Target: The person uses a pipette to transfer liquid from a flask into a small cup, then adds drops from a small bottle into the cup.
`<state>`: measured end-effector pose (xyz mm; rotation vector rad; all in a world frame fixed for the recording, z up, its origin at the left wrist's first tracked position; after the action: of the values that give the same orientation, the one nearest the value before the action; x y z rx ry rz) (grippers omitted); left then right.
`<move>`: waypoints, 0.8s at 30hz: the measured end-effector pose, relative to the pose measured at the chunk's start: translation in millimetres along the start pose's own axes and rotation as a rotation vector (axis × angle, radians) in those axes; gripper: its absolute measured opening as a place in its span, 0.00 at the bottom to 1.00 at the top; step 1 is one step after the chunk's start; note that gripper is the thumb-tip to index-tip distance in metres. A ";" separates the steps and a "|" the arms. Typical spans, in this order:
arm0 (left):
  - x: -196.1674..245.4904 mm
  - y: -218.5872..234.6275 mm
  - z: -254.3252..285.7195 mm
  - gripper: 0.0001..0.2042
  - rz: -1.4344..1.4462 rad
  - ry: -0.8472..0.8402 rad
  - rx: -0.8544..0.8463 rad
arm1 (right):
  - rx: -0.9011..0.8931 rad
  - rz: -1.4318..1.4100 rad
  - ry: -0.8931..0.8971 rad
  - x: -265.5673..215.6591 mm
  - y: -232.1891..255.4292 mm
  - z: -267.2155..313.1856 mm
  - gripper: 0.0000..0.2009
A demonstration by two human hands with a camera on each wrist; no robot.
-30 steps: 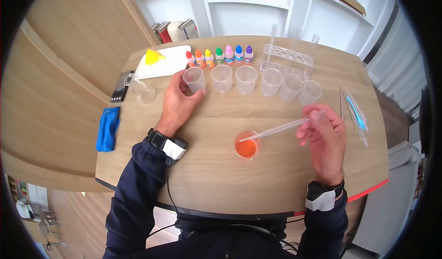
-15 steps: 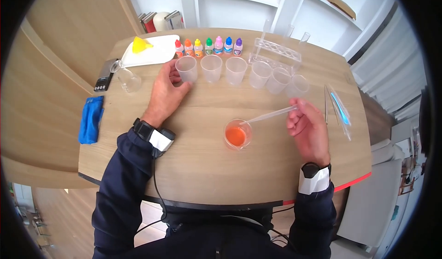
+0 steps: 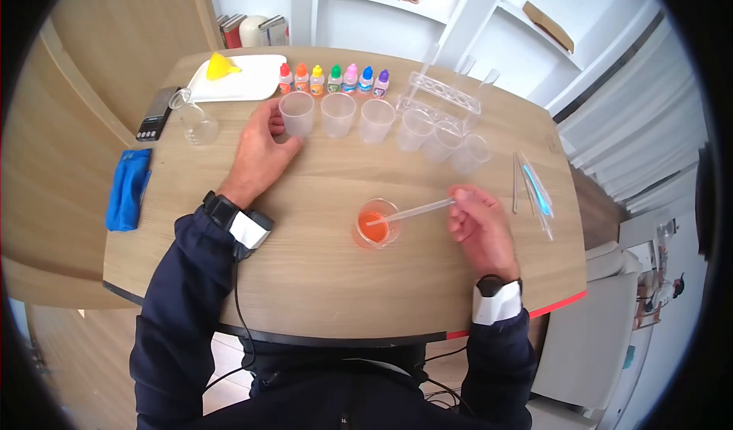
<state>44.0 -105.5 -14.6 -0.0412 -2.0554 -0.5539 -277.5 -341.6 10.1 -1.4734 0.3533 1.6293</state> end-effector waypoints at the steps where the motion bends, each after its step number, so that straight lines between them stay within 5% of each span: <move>1: -0.6 -0.1 -0.7 0.31 0.011 -0.005 -0.001 | 0.005 -0.049 0.000 1.1 0.2 -0.3 0.14; 5: -7.6 -0.7 0.9 0.30 0.042 -0.019 0.027 | 0.027 -0.313 0.073 -15.3 13.6 -4.9 0.13; 11: -1.2 0.0 2.3 0.30 0.034 -0.015 0.055 | 0.177 -0.070 0.401 -51.9 38.5 -20.2 0.11; 24: -2.6 -0.3 4.1 0.31 0.083 -0.008 0.066 | 0.231 0.196 0.473 -52.1 44.6 -58.5 0.16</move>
<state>42.0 -103.7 -18.5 -0.0896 -2.0689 -0.4344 -277.7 -430.0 27.3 -1.6722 0.9435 1.3145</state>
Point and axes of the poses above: each hand's wrist, its own z-axis away from the middle knuckle, its own y-axis out of the back of the hand, x = y × z, the point moved 4 cm from there along -z, towards the middle knuckle, and after that the axes turned 12 degrees about x, right-handed, at the moved point
